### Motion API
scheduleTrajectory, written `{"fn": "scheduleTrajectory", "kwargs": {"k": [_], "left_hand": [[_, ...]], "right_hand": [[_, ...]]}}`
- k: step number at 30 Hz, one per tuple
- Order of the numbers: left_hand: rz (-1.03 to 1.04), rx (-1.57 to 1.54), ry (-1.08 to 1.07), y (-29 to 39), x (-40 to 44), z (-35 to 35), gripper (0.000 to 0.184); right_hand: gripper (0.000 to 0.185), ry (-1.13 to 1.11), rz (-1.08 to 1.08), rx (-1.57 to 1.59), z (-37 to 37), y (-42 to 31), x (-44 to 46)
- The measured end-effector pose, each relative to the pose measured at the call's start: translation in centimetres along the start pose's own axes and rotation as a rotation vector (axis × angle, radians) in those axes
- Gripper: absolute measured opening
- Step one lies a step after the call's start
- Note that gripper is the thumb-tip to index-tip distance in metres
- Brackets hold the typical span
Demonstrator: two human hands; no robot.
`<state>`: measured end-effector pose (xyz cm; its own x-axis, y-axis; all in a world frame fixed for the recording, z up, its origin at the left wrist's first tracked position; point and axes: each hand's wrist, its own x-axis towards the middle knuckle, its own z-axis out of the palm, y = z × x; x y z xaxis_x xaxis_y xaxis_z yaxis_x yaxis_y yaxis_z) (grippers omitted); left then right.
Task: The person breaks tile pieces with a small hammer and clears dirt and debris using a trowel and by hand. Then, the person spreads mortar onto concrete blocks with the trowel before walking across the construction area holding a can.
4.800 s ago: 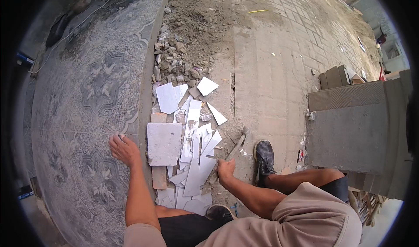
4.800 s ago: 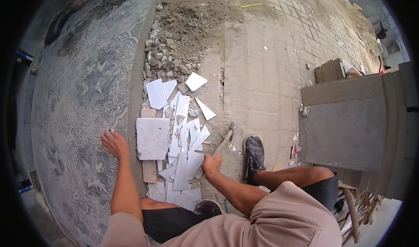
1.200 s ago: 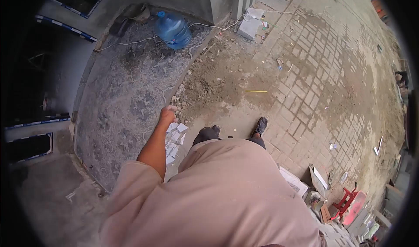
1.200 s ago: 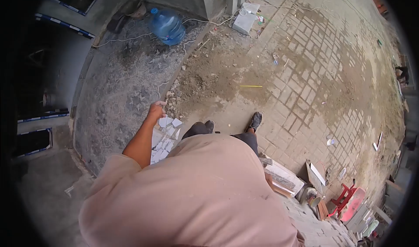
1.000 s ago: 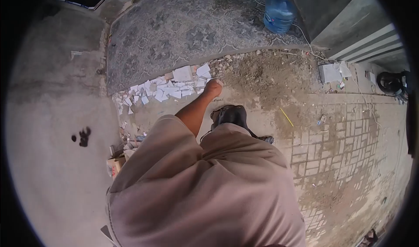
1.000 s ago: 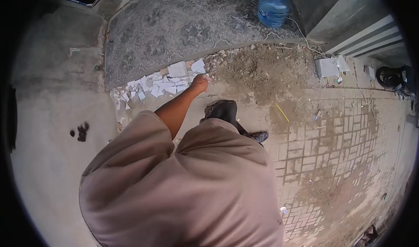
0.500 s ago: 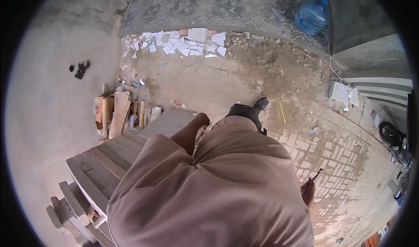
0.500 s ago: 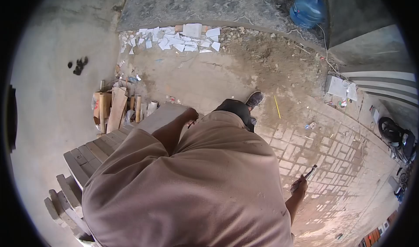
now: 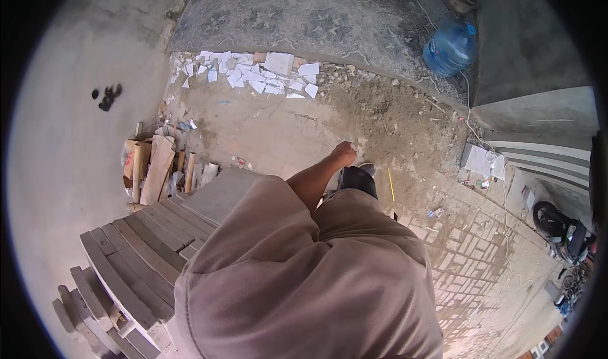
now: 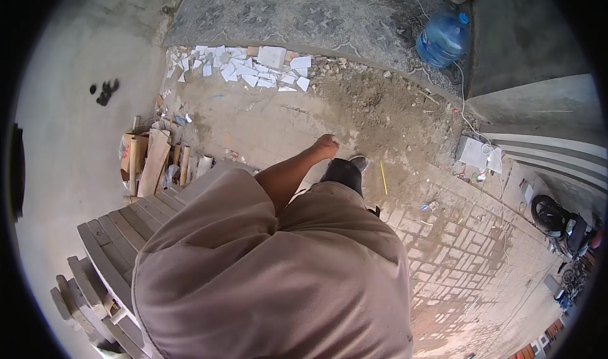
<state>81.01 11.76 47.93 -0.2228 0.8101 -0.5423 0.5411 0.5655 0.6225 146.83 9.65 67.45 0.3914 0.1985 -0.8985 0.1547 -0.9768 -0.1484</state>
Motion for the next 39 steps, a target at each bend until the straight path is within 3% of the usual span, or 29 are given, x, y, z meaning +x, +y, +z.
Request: {"fn": "scheduleTrajectory", "kwargs": {"k": [2, 4, 5, 6, 8, 9, 10, 12, 15, 19, 20, 22, 23, 25, 26, 29, 30, 31, 33, 35, 38, 39], "left_hand": [[0.262, 0.346, -0.110, 0.4, 0.6, -0.3, 0.018], [-0.171, -0.066, -0.122, 1.1, 0.6, 0.0, 0.015], [0.236, 0.352, -0.083, -0.2, 0.0, -0.2, 0.012], [0.230, 0.350, -0.087, -0.9, 0.0, -0.1, 0.012], [-0.468, -0.371, 0.053, 1.7, -3.3, -3.5, 0.015], [-0.275, -0.044, -0.080, -0.9, -3.2, -3.1, 0.016], [-0.281, -0.046, -0.082, -1.1, -4.1, -4.0, 0.016], [-0.542, -0.158, -0.042, 0.1, -5.7, -6.4, 0.015], [-0.611, -0.158, 0.017, 0.3, -6.2, -7.2, 0.015], [-0.386, 0.053, 0.021, -1.3, -4.8, -5.6, 0.019], [-0.369, -0.047, 0.078, -0.2, -4.9, -5.9, 0.019], [-0.581, -0.475, 0.207, 4.8, -5.1, -5.4, 0.018], [-0.432, -0.429, 0.199, 3.4, -4.1, -3.4, 0.017], [-0.390, -0.549, 0.189, 5.1, -4.1, -2.6, 0.017], [-0.507, -0.709, 0.177, 8.9, -5.7, -3.4, 0.018], [-0.506, -0.669, 0.074, 10.3, -7.1, -1.7, 0.029], [-0.502, -0.664, 0.060, 10.5, -7.8, -1.0, 0.029], [-0.508, -0.688, 0.064, 10.4, -8.5, -0.3, 0.029], [-0.511, -0.707, 0.056, 9.6, -9.8, 0.8, 0.028], [-0.676, -0.692, -0.012, 9.1, -10.8, 1.7, 0.026], [-0.744, -0.666, 0.058, 9.5, -12.4, 1.9, 0.024], [-0.733, -0.655, 0.048, 9.7, -12.6, 1.8, 0.024]], "right_hand": [[0.034, -0.007, -0.005, -0.046, 1.1, -1.8, -0.8], [0.033, -0.014, -0.020, -0.084, 2.0, -3.6, -1.1], [0.033, -0.019, -0.030, -0.097, 2.4, -4.4, -1.2], [0.033, -0.018, -0.039, -0.108, 2.8, -5.0, -1.4], [0.033, -0.028, -0.056, -0.133, 3.2, -6.3, -1.5], [0.033, -0.033, -0.063, -0.146, 3.5, -6.9, -1.5], [0.032, -0.038, -0.072, -0.158, 3.7, -7.4, -1.5], [0.032, -0.041, -0.088, -0.173, 3.8, -8.2, -1.4], [0.032, -0.053, -0.115, -0.198, 3.8, -9.4, -1.1], [0.031, -0.070, -0.166, -0.220, 3.4, -10.4, -1.1], [0.031, -0.068, -0.186, -0.220, 3.0, -10.5, -1.3], [0.031, -0.058, -0.242, -0.226, 2.0, -10.8, -1.7], [0.031, -0.043, -0.271, -0.228, 1.6, -10.9, -2.2], [0.031, -0.019, -0.326, -0.240, 0.9, -11.3, -3.5], [0.031, 0.001, -0.351, -0.258, 0.6, -11.6, -4.4], [0.028, 0.064, -0.376, -0.384, 0.4, -13.8, -7.3], [0.028, 0.073, -0.368, -0.375, -0.9, -13.2, -5.2], [0.028, 0.028, -0.492, -0.459, -1.9, -12.5, -2.2], [0.027, 0.088, -0.351, -0.446, -1.5, -14.1, -5.0], [0.027, 0.058, -0.267, -0.363, -3.6, -11.4, -1.3], [0.027, 0.059, -0.275, -0.367, -4.9, -9.5, 0.2], [0.028, 0.042, -0.153, -0.319, -5.7, -7.3, 3.8]]}}
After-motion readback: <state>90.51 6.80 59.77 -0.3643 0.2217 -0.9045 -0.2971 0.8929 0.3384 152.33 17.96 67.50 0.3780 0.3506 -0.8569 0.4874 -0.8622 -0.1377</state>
